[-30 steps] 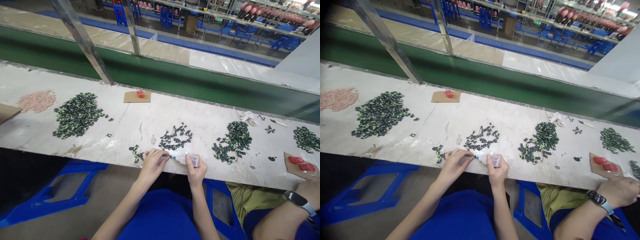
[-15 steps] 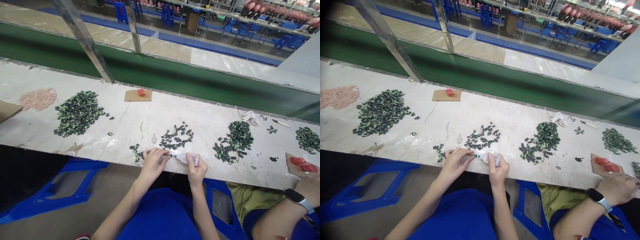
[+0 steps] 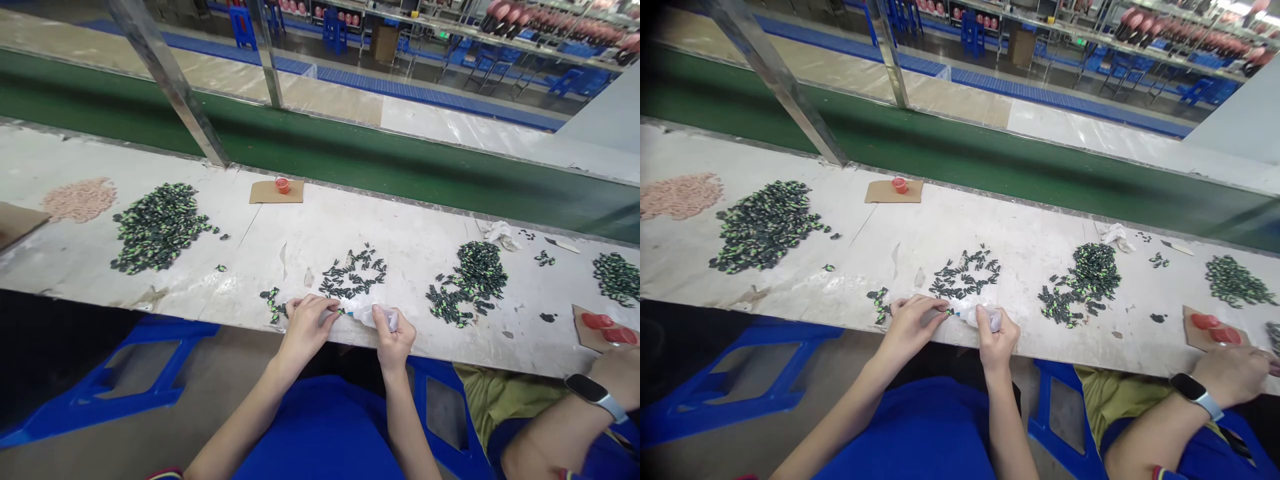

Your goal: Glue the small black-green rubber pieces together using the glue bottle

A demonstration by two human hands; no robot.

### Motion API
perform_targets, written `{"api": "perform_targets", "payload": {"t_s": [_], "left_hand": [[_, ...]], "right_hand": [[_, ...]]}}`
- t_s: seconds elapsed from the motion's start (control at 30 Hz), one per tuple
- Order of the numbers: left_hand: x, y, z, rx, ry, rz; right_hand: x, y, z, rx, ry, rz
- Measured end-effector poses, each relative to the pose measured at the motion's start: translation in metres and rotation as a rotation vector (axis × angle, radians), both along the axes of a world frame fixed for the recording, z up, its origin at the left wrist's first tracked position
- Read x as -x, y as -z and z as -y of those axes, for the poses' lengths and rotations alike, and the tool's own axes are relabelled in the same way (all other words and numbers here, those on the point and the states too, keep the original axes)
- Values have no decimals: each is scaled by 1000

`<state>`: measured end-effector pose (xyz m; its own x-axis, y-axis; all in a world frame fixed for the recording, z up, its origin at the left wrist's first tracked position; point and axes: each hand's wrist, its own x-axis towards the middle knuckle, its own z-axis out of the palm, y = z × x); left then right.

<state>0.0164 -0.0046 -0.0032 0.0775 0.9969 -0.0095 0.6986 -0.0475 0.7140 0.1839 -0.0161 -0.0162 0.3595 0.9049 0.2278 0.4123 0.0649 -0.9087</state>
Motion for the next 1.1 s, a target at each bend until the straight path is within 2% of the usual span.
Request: {"api": "perform_targets", "payload": {"t_s": [0.13, 0.27, 0.37, 0.43, 0.53, 0.67, 0.83, 0.93, 1.03, 1.1], "left_hand": [[0, 0, 0, 5, 12, -1], [1, -4, -1, 28, 47, -4], [7, -6, -3, 11, 81, -3], [14, -6, -6, -32, 48, -7], [23, -3, -15, -114, -73, -51], [26, 4, -27, -141, -146, -126], [24, 12, -31, -151, -113, -143], [25, 11, -27, -142, -104, -132], [24, 7, -22, -147, -76, -59], [20, 3, -18, -164, -20, 41]], "right_hand": [[-2, 2, 2, -4, 61, -103], [-12, 4, -1, -86, 144, -280], [-23, 4, -9, -127, 148, -297], [-28, 3, -15, -143, 138, -317], [-34, 2, -22, -126, 134, -335], [-37, 3, -26, 6, 160, -219], [-35, 6, -32, 45, 145, 140], [-30, 4, -30, -45, 200, 270], [-19, -1, -18, -239, 303, 320], [-7, -5, -7, -330, 224, 307]]}}
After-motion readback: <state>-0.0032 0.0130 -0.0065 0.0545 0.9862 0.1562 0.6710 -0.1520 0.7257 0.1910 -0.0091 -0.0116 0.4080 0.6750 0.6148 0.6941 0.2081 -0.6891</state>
